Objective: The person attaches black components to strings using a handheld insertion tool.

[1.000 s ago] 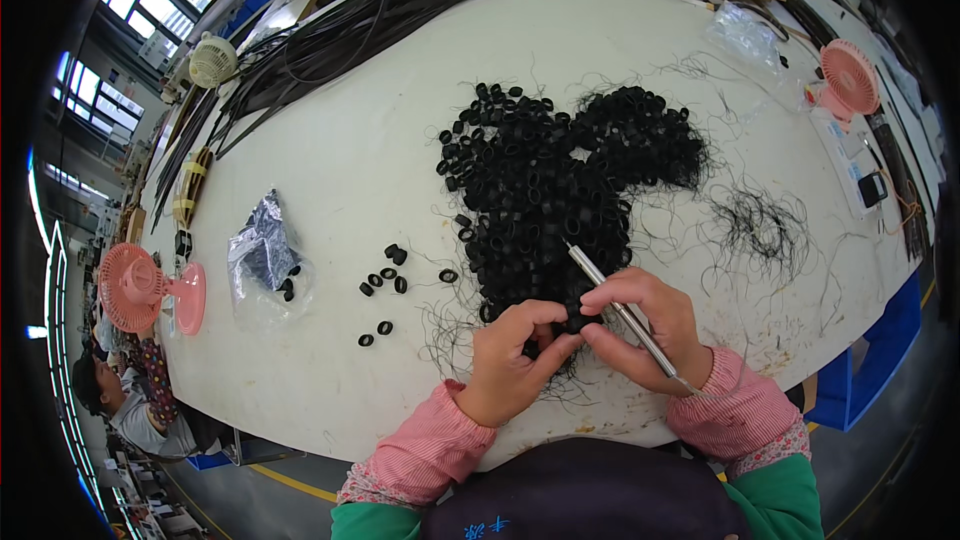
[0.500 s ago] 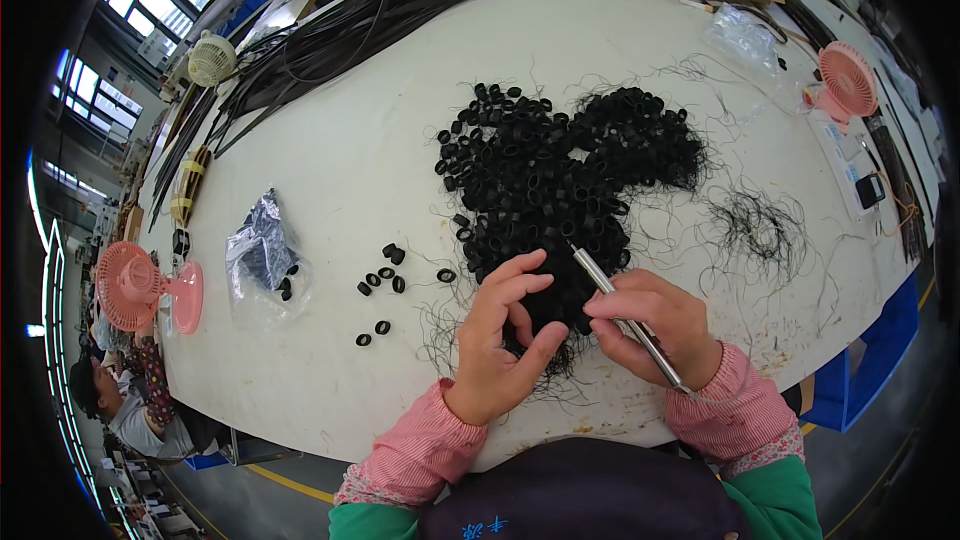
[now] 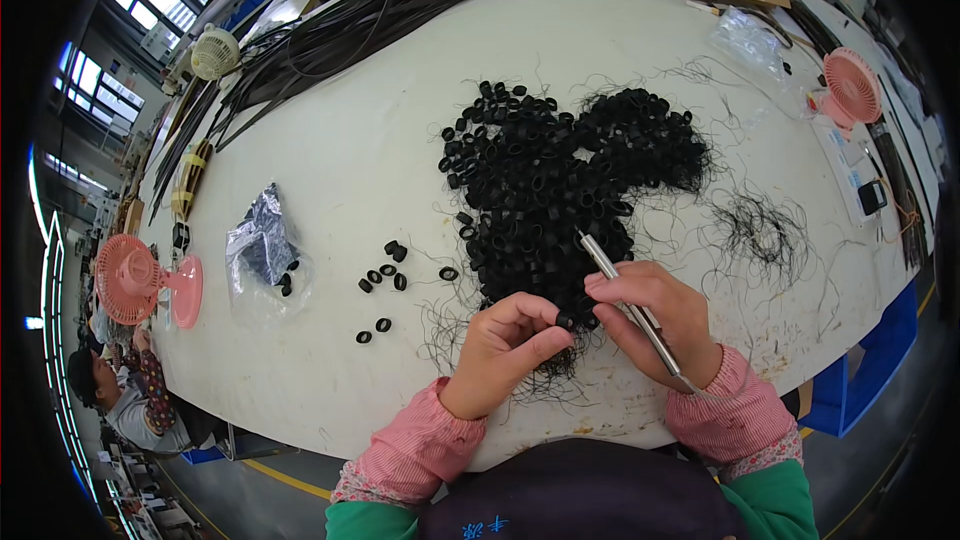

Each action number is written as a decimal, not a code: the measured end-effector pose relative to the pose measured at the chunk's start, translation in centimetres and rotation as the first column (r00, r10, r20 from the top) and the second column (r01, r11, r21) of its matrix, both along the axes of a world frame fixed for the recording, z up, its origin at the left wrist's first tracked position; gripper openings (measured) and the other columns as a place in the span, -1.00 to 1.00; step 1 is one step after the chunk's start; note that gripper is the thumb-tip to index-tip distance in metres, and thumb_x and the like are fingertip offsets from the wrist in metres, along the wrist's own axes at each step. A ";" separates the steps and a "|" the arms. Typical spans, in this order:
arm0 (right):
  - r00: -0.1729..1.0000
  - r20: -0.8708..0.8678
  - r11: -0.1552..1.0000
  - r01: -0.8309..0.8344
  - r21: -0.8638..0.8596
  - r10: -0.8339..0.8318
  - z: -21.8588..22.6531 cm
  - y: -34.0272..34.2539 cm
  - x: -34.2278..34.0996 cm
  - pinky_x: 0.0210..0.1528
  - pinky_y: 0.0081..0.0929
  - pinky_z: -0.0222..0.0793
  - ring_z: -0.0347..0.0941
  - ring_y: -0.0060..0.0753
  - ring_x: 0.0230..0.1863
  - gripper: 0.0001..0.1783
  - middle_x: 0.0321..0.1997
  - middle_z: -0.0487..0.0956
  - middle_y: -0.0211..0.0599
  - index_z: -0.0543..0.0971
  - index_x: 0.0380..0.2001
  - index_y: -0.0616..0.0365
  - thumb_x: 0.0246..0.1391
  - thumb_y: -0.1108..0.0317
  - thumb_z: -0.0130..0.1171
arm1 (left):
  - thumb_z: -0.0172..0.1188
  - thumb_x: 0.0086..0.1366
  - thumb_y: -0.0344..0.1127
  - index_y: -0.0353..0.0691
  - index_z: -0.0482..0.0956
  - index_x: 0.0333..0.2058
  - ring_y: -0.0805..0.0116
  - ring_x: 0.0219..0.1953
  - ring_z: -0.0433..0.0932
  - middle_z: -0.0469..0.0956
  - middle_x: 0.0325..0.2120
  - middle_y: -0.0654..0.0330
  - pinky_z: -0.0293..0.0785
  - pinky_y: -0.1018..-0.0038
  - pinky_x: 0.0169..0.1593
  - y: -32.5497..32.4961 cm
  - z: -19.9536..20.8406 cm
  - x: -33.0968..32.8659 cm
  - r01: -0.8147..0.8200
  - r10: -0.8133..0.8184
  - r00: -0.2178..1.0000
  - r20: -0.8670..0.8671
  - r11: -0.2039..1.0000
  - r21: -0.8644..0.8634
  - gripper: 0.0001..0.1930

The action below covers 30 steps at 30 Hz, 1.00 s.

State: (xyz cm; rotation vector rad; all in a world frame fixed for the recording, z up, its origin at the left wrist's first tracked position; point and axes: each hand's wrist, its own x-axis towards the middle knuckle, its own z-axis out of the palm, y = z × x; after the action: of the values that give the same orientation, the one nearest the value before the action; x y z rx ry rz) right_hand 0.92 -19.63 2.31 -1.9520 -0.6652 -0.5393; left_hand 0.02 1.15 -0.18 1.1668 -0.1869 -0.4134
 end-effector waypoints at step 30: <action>0.992 0.008 0.990 -0.128 0.063 0.128 0.1 0.1 -0.3 -0.44 -0.51 0.45 0.52 -0.29 -0.40 -0.64 -0.37 0.56 -0.21 0.57 -0.23 0.13 -0.18 0.58 0.37 | 0.19 0.25 -0.49 -0.32 0.49 -0.06 0.54 -0.34 0.54 0.61 -0.30 0.21 0.45 0.63 -0.25 -1.1 0.3 -0.6 -0.048 0.019 0.984 0.178 0.987 0.155 -0.73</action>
State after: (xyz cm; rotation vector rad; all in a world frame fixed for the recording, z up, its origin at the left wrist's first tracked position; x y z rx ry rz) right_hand 0.63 -19.53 2.39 -1.8354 -0.7613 -0.4793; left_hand -0.53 0.08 0.13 1.3629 -0.2914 -0.2991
